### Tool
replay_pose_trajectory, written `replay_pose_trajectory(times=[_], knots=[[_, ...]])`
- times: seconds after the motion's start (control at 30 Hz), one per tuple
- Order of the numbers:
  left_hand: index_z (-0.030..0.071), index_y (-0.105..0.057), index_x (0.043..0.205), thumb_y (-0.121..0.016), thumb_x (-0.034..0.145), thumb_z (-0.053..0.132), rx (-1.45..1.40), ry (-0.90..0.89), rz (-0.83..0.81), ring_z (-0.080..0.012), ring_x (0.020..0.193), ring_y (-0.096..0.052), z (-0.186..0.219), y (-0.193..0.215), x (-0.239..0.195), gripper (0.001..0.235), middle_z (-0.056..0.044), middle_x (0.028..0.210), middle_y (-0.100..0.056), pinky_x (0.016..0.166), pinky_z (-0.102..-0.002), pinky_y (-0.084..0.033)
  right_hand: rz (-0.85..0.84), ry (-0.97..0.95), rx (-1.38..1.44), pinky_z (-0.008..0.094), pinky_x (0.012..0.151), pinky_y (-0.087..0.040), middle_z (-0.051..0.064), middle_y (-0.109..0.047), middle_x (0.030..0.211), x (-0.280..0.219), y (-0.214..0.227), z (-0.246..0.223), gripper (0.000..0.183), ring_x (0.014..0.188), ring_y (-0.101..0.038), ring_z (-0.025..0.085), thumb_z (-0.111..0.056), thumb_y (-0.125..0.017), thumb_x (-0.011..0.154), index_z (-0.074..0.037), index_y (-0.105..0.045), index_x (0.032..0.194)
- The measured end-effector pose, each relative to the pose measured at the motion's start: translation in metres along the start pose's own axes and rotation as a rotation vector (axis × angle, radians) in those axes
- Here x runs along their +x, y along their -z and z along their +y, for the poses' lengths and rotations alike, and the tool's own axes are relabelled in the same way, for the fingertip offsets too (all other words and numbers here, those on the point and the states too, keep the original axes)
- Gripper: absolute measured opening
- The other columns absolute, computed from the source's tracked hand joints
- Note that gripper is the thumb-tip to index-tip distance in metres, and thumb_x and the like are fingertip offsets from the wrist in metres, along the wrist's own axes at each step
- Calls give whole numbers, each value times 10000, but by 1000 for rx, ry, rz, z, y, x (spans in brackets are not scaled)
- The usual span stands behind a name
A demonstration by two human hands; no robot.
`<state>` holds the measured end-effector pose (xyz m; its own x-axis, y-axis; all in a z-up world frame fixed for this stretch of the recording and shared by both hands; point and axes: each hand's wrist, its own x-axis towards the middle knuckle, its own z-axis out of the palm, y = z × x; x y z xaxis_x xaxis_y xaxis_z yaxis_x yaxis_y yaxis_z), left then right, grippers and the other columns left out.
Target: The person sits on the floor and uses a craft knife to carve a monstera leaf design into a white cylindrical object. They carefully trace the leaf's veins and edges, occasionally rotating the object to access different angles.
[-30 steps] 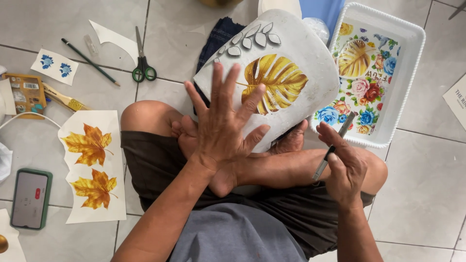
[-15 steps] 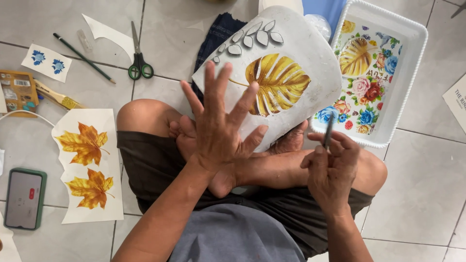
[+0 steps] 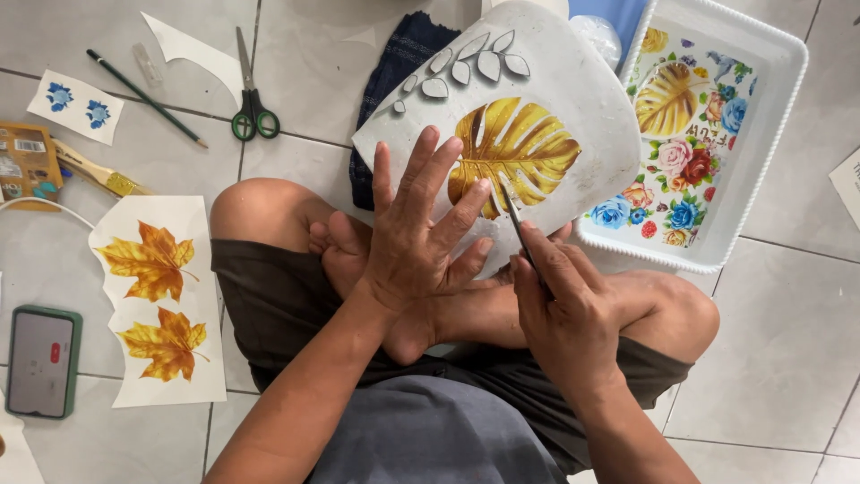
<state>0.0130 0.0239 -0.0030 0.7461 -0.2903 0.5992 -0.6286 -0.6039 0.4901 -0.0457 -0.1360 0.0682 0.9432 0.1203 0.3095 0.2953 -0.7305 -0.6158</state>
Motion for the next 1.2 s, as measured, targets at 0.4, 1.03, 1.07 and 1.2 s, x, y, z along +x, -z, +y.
replay_pose_trajectory(times=[0.4, 1.03, 1.07, 1.2], knots=[[96, -636, 1221, -303, 1019, 442, -3, 13, -7, -479, 1364, -411, 0, 0, -1, 521, -271, 1412, -432, 1160, -662, -138, 2, -1, -2, 315, 753, -541, 191, -628, 860, 5, -4, -1, 247, 722, -617, 225, 85, -621, 945, 74, -619, 1192], [111, -631, 1227, -313, 1018, 419, 11, 19, -6, -477, 1365, -401, 0, 0, -1, 490, -267, 1411, -436, 1155, -669, -150, 3, -15, -42, 383, 1014, -520, 182, -649, 896, 1, -7, 2, 259, 749, -637, 217, 77, -632, 946, 32, -627, 1201], [111, -632, 1227, -306, 1020, 423, 18, 16, -9, -473, 1367, -397, 0, 0, -1, 497, -265, 1412, -437, 1155, -667, -148, -1, -8, -29, 387, 1009, -516, 181, -636, 881, 2, -6, 1, 257, 729, -619, 218, 85, -624, 948, 36, -622, 1201], [113, -626, 1220, -303, 1018, 420, 34, 15, -14, -475, 1362, -399, 1, 1, -1, 489, -262, 1408, -437, 1139, -697, -174, 7, 3, -65, 375, 1006, -537, 168, -650, 899, -1, -7, 5, 280, 754, -639, 212, 71, -636, 953, 10, -619, 1226]])
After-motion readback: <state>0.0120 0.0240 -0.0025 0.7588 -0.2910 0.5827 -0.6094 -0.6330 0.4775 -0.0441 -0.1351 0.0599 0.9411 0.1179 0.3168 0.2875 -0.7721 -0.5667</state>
